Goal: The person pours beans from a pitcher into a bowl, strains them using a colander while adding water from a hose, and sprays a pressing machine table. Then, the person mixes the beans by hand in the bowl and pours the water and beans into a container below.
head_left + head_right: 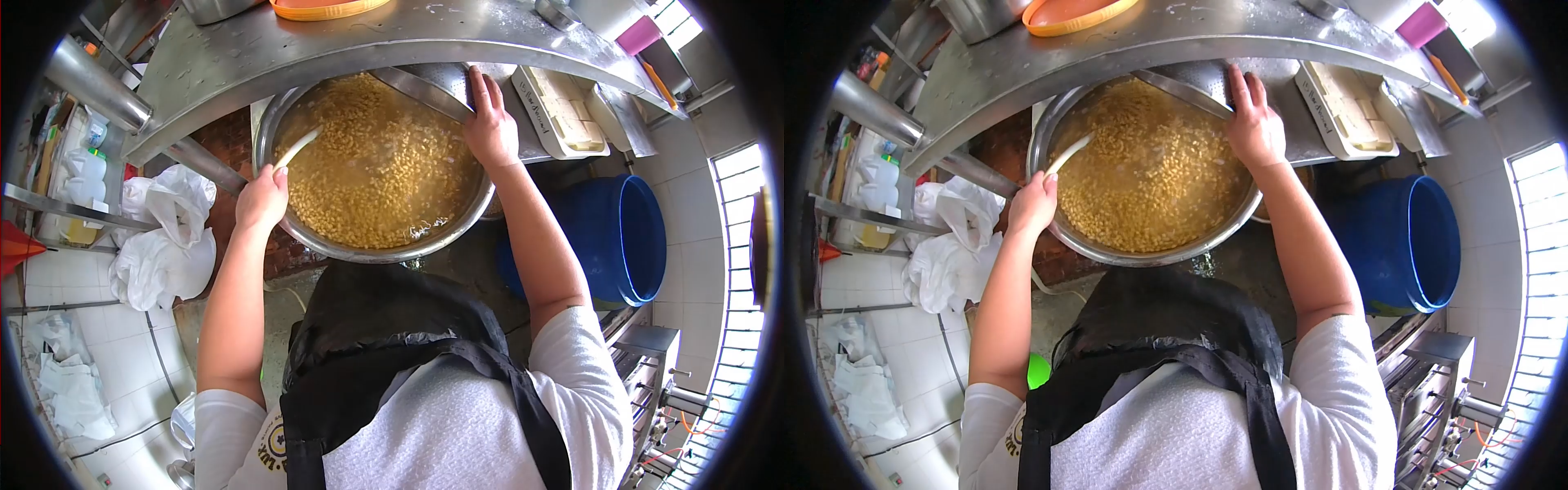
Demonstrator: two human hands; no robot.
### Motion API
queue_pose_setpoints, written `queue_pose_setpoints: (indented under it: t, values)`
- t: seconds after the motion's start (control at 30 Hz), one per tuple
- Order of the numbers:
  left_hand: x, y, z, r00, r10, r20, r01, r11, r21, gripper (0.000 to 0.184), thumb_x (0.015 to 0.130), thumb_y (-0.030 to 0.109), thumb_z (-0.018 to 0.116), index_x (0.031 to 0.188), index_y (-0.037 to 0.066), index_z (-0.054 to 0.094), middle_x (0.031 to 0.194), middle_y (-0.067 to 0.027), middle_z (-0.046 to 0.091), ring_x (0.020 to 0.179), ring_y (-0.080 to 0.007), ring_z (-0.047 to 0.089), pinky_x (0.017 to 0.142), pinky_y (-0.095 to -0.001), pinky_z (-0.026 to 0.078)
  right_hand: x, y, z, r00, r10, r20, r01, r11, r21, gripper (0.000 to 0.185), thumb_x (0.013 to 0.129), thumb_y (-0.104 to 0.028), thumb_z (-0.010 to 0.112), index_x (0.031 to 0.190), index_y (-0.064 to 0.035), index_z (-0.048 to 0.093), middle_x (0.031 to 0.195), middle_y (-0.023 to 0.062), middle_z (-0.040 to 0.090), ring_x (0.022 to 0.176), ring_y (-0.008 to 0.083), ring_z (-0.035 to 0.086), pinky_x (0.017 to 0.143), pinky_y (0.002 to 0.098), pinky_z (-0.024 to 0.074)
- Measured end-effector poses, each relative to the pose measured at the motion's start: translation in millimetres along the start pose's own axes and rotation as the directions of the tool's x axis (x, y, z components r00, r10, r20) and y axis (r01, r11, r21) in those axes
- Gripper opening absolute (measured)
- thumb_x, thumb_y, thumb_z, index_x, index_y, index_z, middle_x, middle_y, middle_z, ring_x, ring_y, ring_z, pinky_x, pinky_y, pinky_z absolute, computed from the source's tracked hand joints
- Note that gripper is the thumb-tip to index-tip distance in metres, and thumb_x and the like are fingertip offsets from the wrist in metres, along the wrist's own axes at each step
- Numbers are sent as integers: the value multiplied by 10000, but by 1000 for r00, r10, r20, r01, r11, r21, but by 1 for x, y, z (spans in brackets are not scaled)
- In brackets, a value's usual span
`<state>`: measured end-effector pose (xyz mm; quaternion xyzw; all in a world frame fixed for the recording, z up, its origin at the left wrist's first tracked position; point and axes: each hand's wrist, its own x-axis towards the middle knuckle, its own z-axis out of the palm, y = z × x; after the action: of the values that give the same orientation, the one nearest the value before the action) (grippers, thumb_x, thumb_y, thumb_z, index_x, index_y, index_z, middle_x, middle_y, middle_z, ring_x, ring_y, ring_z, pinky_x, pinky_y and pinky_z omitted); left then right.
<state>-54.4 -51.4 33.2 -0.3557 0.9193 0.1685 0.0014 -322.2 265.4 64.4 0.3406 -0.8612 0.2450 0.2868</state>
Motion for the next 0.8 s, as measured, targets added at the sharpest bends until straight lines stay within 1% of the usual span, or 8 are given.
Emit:
queue_pose_setpoints:
  t: [0.33,0.43,0.5,0.53,0.63,0.73,0.77,0.8]
  values:
    - [1,-2,3,1000,0,-2,0,1000,14,449,1104,447,402,1244,66,592,1013,-295,732,989,-498,702,887,-596,542,-3,9,7,997,81,10,-81,996,28,824,849,22,586,1612,-220,388,1471,182,558,1129,430,687,877,488,625]
    - [0,-1,2,1000,3,2,-3,1000,11,452,1106,447,399,1258,66,589,1021,-298,731,995,-499,700,890,-597,540,-6,4,7,985,160,61,-164,985,50,836,856,31,578,1623,-222,364,1479,192,550,1167,436,672,905,488,618]
    - [-1,-1,2,1000,3,-12,-3,1000,0,455,1106,446,401,1260,60,587,1027,-301,729,1002,-501,698,898,-595,539,-9,-2,7,978,206,42,-210,962,173,830,864,36,577,1629,-191,349,1495,209,534,1251,436,631,993,485,583]
    - [-1,-2,3,1000,1,-11,-1,1000,-1,455,1106,446,401,1260,60,587,1027,-301,729,1002,-501,698,898,-595,539,-12,-6,5,978,205,43,-209,962,173,830,864,36,577,1629,-191,349,1495,209,534,1251,436,631,993,485,583]
    - [-1,-1,2,999,9,-32,-9,1000,-2,453,1107,442,402,1249,54,587,1022,-303,728,1010,-502,696,906,-593,538,-17,-19,6,976,215,34,-216,929,301,794,877,35,572,1624,-126,353,1505,229,530,1378,426,534,1128,471,487]
    - [-1,-4,1,1000,-1,14,1,1000,-11,485,1105,439,417,1321,40,588,1064,-312,724,1035,-502,691,927,-585,536,-15,-28,11,979,203,11,-195,924,330,783,878,36,569,1618,-124,367,1485,231,549,1367,430,543,1125,468,487]
    - [-1,-9,3,1000,28,-11,-29,998,-49,496,1103,430,433,1363,35,581,1093,-318,717,1050,-500,688,939,-582,533,-14,-29,18,986,154,-66,-128,948,292,781,858,27,557,1602,-144,390,1439,267,561,1227,469,627,1001,502,562]
    - [-3,-10,0,998,57,-38,-60,995,-85,511,1101,420,449,1406,29,573,1122,-324,711,1065,-498,684,952,-579,530,-12,-32,20,986,151,-71,-123,947,296,781,858,27,557,1602,-144,390,1439,267,561,1227,469,627,1001,502,562]
